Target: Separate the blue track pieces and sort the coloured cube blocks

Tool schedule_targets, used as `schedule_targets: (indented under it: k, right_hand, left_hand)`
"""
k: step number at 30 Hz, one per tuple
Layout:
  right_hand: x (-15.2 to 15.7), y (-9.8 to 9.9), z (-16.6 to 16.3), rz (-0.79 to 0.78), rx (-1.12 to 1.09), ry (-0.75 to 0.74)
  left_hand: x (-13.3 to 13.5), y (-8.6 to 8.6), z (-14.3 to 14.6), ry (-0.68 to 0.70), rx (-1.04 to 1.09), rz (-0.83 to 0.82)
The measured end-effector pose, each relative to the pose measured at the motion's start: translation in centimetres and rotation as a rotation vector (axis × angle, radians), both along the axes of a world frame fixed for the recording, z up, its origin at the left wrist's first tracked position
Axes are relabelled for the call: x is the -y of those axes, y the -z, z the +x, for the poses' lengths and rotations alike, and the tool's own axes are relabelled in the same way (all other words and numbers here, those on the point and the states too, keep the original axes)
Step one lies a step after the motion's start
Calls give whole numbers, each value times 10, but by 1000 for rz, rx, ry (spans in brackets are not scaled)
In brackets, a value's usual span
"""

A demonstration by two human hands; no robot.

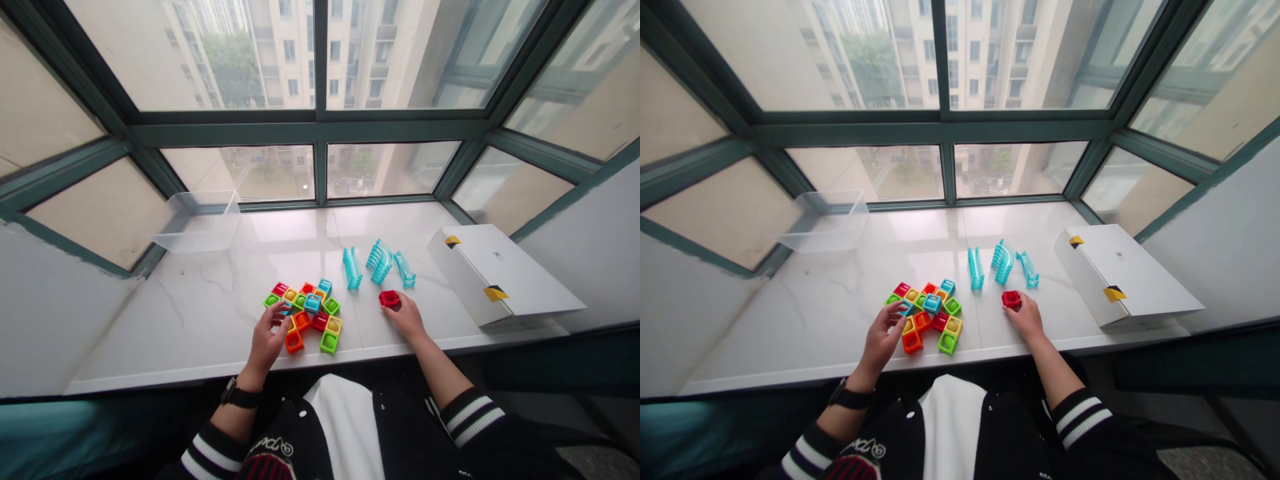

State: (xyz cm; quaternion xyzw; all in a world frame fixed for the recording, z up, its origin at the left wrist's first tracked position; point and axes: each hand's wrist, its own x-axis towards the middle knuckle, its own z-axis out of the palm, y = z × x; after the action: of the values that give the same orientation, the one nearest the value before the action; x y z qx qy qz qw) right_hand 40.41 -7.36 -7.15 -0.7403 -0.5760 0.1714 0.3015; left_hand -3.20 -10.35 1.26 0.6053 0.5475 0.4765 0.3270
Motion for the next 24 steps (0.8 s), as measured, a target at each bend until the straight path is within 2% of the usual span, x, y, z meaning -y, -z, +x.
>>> schedule_targets:
  k: [14,24]
  right_hand:
    - [1,-1,-4,13,45,-13]
    - [1,-2,-6,25,45,-10]
  left_hand:
    - [1,5,6,-3,73,-69]
    - [1,9,8,-4,42,-68]
